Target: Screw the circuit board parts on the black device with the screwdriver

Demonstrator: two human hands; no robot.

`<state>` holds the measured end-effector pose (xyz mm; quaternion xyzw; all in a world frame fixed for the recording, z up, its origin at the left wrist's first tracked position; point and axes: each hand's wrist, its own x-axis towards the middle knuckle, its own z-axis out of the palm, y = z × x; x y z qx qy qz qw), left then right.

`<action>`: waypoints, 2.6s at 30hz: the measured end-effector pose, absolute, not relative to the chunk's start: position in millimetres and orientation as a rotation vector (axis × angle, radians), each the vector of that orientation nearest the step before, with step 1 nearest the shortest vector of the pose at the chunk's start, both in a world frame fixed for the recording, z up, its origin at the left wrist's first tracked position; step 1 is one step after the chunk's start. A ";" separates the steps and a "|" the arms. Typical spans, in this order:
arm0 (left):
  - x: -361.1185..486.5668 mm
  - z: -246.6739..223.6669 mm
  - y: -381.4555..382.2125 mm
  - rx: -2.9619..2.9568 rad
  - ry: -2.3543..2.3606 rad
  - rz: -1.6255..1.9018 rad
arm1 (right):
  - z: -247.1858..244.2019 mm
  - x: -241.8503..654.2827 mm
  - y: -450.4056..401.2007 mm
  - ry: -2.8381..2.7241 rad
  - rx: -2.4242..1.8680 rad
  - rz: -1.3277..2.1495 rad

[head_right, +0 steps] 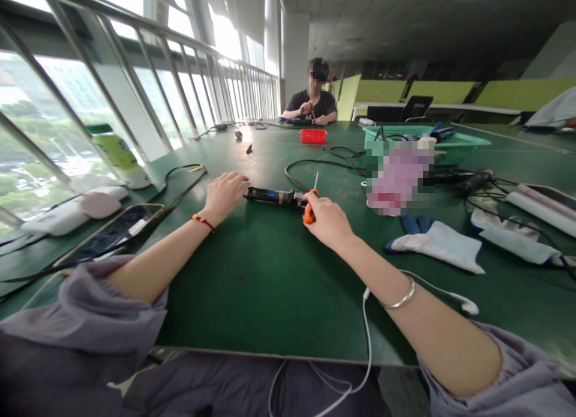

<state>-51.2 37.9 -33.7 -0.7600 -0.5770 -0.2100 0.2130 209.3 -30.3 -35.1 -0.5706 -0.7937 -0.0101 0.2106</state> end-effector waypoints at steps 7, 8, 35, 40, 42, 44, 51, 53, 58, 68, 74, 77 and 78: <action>-128.9 -36.5 64.5 -1.820 -2.065 -0.647 | -27.7 205.7 -38.2 -2.325 -1.577 -0.157; -128.8 -36.6 67.2 -1.845 -2.024 -0.624 | -27.0 205.7 -38.5 -2.326 -1.587 -0.154; -105.0 -28.1 39.1 -2.153 -1.775 0.036 | -22.4 207.2 -40.7 -2.376 -1.652 -0.083; -67.0 -17.5 11.5 -1.980 -1.971 0.207 | -21.7 208.3 -39.7 -2.340 -1.627 -0.081; -57.0 -14.2 9.5 -1.961 -1.985 0.208 | -22.9 212.1 -34.1 -2.256 -1.609 -0.058; -52.0 -11.6 10.1 -1.970 -1.976 0.201 | -25.9 217.5 -25.9 -2.148 -1.591 -0.045; -51.3 -6.6 7.9 -1.995 -2.000 0.135 | -42.0 231.6 -3.1 -2.062 -1.650 0.131; -52.6 -6.2 6.9 -2.020 -2.000 0.099 | -42.1 230.8 -3.3 -2.094 -1.635 0.124; -48.0 -4.7 5.7 -2.104 -1.805 -0.349 | -34.9 223.5 -13.1 -2.155 -1.641 -0.005; -10.0 -25.2 -8.9 -2.565 -1.170 -1.286 | -27.9 207.8 -33.3 -2.412 -1.390 -0.131; -4.5 -36.8 -2.7 -2.578 -1.282 -1.446 | -26.7 209.1 -33.5 -2.417 -1.407 -0.098; -1.8 -37.7 -1.5 -2.589 -1.273 -1.450 | -27.8 209.8 -32.5 -2.430 -1.395 -0.092; -1.1 -37.8 -1.3 -2.595 -1.262 -1.446 | -28.3 209.9 -32.2 -2.434 -1.392 -0.092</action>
